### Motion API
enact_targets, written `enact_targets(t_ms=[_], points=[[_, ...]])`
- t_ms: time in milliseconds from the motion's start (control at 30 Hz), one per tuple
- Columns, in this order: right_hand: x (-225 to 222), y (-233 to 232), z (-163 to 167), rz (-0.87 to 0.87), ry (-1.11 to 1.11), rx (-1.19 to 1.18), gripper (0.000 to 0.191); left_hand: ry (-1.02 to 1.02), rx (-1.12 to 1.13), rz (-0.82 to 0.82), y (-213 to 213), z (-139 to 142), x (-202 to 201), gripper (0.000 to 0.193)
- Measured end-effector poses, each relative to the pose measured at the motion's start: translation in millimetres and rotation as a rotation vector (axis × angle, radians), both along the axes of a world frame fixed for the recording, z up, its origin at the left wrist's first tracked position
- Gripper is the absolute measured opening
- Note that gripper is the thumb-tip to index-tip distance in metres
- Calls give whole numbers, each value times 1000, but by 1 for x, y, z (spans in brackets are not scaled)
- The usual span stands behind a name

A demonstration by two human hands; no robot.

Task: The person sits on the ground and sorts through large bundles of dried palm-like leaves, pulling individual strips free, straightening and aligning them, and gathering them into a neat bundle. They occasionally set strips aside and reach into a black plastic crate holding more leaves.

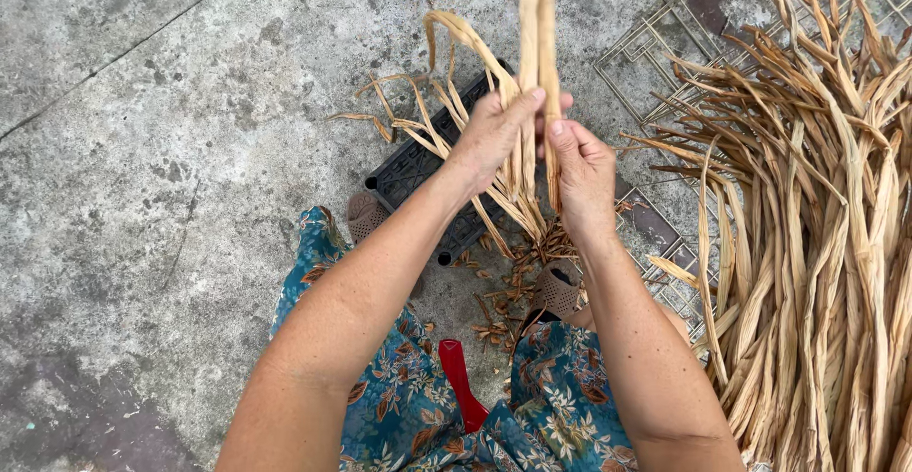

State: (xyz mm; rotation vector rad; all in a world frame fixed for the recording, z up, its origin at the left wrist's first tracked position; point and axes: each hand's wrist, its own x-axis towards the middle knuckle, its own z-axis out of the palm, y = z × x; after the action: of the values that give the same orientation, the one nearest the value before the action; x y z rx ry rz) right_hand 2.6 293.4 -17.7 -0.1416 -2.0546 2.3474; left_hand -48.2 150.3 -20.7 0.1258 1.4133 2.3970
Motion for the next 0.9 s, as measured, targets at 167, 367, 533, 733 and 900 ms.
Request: enact_targets(t_ms=[167,367,533,733,900], points=[[1,-6,1,-35,102,222,39,5,109,-18,11,-11,10,43],[-13,2,-11,131,52,189,37,46,79,160,-9,-3,-8,44],[-61,25,-67,107,-134,424,28,75,81,351,-54,15,-22,44],[-64,31,-159,247,-166,1121,38,130,85,458,-75,20,-21,44],[-46,3,-184,261,-373,1177,43,155,95,488,-84,20,-21,43]])
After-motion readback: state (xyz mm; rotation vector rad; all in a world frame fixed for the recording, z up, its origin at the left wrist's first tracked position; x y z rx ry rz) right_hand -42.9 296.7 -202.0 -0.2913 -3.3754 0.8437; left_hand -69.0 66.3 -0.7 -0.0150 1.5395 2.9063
